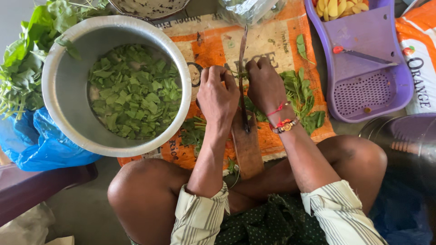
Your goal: The person sits on the floor and uses a traditional blade tool to cut green leafy vegetables. They repeatedly place leaves on the blade, press down to slice them, and drop the cut pieces into a nearby metal bowl. Another person occasionally reaches into the bowl to mix the contents.
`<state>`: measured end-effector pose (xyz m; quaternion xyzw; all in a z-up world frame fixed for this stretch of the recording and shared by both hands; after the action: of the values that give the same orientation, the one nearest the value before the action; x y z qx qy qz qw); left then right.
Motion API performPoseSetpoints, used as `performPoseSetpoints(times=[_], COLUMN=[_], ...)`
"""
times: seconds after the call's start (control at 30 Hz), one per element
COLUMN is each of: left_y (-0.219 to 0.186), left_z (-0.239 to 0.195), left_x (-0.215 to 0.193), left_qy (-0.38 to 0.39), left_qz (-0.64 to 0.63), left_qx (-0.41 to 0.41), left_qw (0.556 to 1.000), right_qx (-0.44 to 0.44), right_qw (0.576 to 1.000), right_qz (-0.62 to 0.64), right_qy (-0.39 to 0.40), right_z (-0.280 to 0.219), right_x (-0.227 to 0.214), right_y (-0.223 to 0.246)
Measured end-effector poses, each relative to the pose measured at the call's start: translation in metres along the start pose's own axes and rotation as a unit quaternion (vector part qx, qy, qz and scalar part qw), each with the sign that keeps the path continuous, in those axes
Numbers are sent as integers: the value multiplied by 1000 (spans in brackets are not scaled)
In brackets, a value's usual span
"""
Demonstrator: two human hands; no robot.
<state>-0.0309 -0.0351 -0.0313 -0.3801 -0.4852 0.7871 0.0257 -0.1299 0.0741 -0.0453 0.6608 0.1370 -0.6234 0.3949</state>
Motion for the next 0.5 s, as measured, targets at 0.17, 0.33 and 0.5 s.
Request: performPoseSetpoints(times=[0.17, 0.33, 0.5], left_y=[4, 6, 4], left_z=[2, 2, -15], left_x=[9, -13, -52], left_qy=[21, 204, 418], left_qz=[-6, 64, 222], left_qx=[14, -107, -67], left_qw=[1000, 971, 878], right_qx=[65, 24, 246], right_qw=[995, 989, 827], right_qz=[-39, 147, 470], right_qy=[64, -1, 184], right_z=[-1, 0, -6], right_x=[5, -14, -42], right_y=[-16, -37, -47])
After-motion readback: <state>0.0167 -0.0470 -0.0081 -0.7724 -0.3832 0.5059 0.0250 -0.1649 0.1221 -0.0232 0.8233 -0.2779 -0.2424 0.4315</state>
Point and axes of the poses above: each hand's wrist, its own z-axis towards the middle knuckle, its own x-axis out of the palm, y = z × x, the point moved 1 cm from there along z, towards the middle knuckle, and after that the axes turned 5 degrees about x, right-handed, at the moved point
